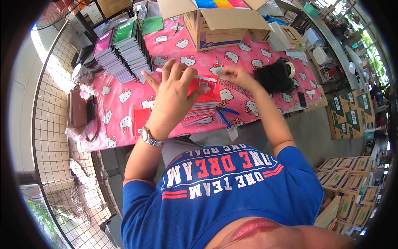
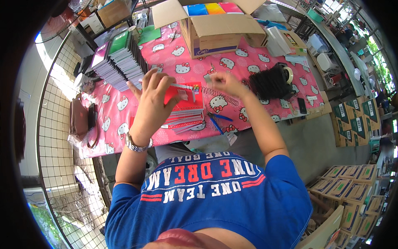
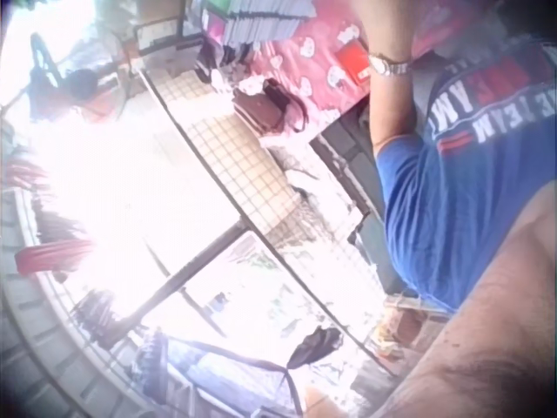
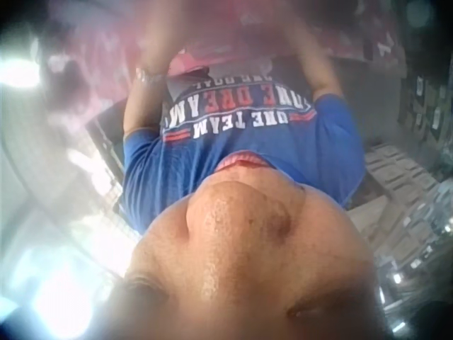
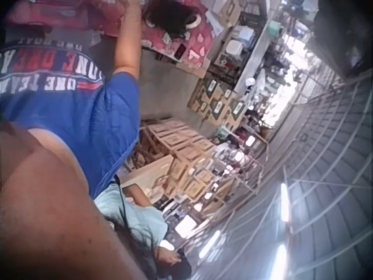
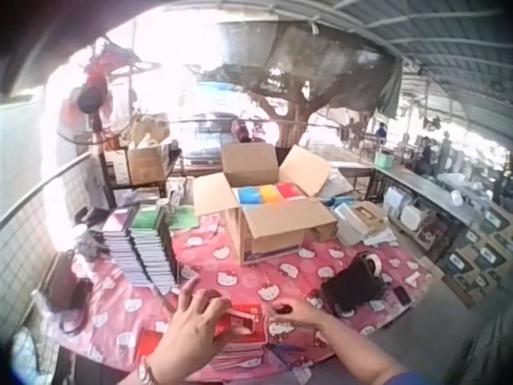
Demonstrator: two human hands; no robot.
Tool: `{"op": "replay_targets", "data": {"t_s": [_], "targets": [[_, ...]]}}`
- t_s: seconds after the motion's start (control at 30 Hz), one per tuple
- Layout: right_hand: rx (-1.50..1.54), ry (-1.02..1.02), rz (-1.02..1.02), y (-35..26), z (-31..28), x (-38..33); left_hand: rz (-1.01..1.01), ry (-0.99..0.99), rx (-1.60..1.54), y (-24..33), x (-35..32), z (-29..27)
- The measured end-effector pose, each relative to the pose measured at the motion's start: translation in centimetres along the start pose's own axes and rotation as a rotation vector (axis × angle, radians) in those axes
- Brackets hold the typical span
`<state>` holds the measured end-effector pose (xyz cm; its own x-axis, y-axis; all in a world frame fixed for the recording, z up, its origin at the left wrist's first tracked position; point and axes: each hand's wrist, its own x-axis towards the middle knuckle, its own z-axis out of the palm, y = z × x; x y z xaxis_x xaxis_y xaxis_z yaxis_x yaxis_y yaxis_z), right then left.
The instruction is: The person binds notebooks by manually threading a plastic spiral coil through the pre-punched holes of a stack of red notebook covers and pages, using a blue plier tool to trim and secure the ends of the coil.
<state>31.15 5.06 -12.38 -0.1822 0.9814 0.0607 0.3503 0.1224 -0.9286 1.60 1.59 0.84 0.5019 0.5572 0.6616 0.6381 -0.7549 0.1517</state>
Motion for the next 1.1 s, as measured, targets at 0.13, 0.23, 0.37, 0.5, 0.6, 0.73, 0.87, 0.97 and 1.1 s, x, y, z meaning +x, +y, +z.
{"op": "replay_targets", "data": {"t_s": [0.13, 0.23, 0.37, 0.5, 0.6, 0.73, 0.87, 0.97, 1.1], "targets": [[0.497, -0.376, -0.182, -14.1, -2.0, -0.3, -0.042, -0.088, -0.135, -0.4, 0.0, 0.4], [0.088, -0.537, -0.241, -17.1, -3.3, 0.5, -0.077, -0.092, -0.116, 0.0, 0.3, 0.1], [0.2, -0.7, -0.294, -17.6, -3.7, 1.3, -0.06, -0.068, -0.148, -0.2, 0.7, -0.2], [0.315, -0.612, -0.336, -17.5, -3.2, 2.0, -0.084, -0.04, -0.203, -0.7, 0.6, -0.2], [0.084, -0.692, -0.304, -17.9, -2.5, 2.7, -0.068, -0.014, -0.263, -1.5, 0.4, -0.4], [0.042, -0.656, -0.334, -18.3, -2.5, 3.4, -0.176, 0.001, -0.364, -3.4, -0.2, -0.8], [0.026, -0.625, -0.309, -18.0, -1.5, 4.0, -0.151, -0.042, -0.346, -3.8, -0.5, -0.8], [0.659, -0.84, -0.372, -18.2, -1.2, 4.6, -0.182, -0.068, -0.406, -3.6, 0.1, -1.2], [-0.372, -0.498, -0.309, -18.5, -1.0, 4.9, -0.215, -0.121, -0.512, -3.5, 0.2, -1.4]]}}
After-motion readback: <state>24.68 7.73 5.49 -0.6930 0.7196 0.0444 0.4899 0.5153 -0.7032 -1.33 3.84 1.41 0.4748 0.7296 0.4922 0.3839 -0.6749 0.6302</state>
